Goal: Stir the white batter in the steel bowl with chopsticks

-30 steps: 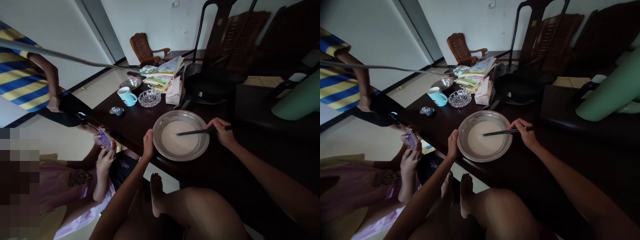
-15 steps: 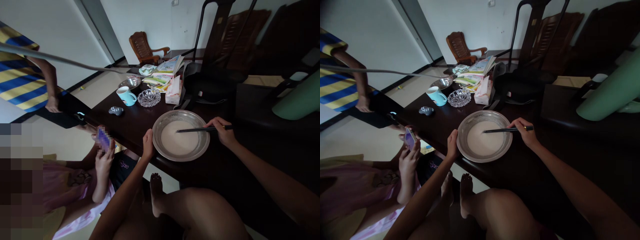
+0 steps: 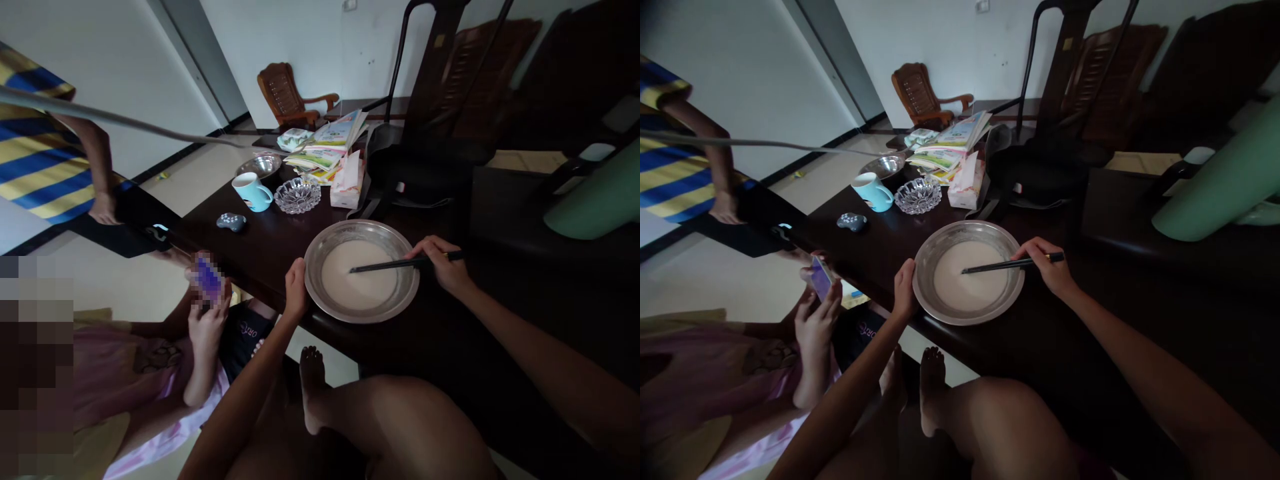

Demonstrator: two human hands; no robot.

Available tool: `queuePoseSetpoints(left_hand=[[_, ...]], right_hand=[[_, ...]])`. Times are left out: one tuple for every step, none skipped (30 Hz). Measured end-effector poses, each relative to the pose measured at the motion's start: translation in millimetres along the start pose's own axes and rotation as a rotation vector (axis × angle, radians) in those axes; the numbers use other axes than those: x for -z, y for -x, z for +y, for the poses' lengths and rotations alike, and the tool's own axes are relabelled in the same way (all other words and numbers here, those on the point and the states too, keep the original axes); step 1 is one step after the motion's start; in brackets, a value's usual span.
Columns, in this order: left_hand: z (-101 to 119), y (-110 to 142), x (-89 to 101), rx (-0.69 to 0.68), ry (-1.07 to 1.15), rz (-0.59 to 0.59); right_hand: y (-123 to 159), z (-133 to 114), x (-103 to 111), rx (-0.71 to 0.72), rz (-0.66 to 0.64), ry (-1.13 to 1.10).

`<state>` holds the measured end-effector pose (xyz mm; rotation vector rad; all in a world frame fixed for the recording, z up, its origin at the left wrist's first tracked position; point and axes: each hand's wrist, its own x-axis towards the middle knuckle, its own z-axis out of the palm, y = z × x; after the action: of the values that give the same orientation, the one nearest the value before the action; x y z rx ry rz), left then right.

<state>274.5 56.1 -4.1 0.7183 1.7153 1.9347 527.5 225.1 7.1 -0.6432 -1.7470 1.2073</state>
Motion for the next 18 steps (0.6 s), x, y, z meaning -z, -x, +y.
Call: queuePoseSetpoints(left_hand=[[0.4,0.2,-0.2,0.004,0.000,0.002],[1.0,0.4,-0.3,0.005,-0.002,0.003],[1.5,0.7,-0.5,0.003,-0.007,0.001],[1.8,0.8,-0.6,0.000,-0.011,-0.002],[2.0,0.9,-0.6,-0.004,-0.014,-0.006],[2.0,0.8,-0.6,-0.006,-0.014,-0.008],[1.7,0.7,-0.5,-0.005,-0.012,-0.009],[1.3,0.6,-0.4,-0.004,-0.009,-0.006],[0.9,0.5,-0.3,-0.003,-0.007,-0.004],[0.7,0.4,-0.2,-0.004,-0.007,-0.002],[0.6,0.5,-0.1,-0.009,-0.010,-0.001],[0.7,0.6,-0.1,-0.016,-0.016,-0.002],[0.9,0.8,0.0,-0.023,-0.024,-0.007],[1.1,0.9,-0.1,-0.029,-0.030,-0.012],[1.2,1.0,-0.1,-0.033,-0.033,-0.015],[1.1,1.0,-0.1,-0.035,-0.032,-0.016],[0.7,0.8,0.0,-0.035,-0.031,-0.016],[0.1,0.4,0.2,-0.036,-0.029,-0.014]], right_hand=[[0.0,0.3,0.1,0.009,0.004,0.014],[0.0,0.7,0.3,0.002,0.014,-0.002],[0.1,1.2,0.5,-0.018,0.028,-0.041],[0.1,1.8,0.6,-0.039,0.036,-0.085],[0.1,2.2,0.7,-0.055,0.028,-0.111],[0.1,2.5,0.9,-0.055,0.011,-0.109],[0.1,2.6,1.0,-0.041,-0.011,-0.083],[0.1,2.6,1.2,-0.020,-0.021,-0.052],[0.1,2.6,1.4,-0.006,-0.017,-0.035],[0.0,2.6,1.4,-0.003,-0.003,-0.044],[0.0,2.7,1.4,-0.014,0.015,-0.078],[0.1,2.8,1.3,-0.033,0.029,-0.125],[0.2,2.9,1.1,-0.050,0.030,-0.164],[0.4,3.0,0.8,-0.057,0.015,-0.174],[0.5,3.1,0.6,-0.053,-0.011,-0.153],[0.5,3.0,0.4,-0.038,-0.032,-0.111],[0.5,3.0,0.4,-0.020,-0.038,-0.067],[0.4,3.0,0.4,-0.004,-0.027,-0.038]])
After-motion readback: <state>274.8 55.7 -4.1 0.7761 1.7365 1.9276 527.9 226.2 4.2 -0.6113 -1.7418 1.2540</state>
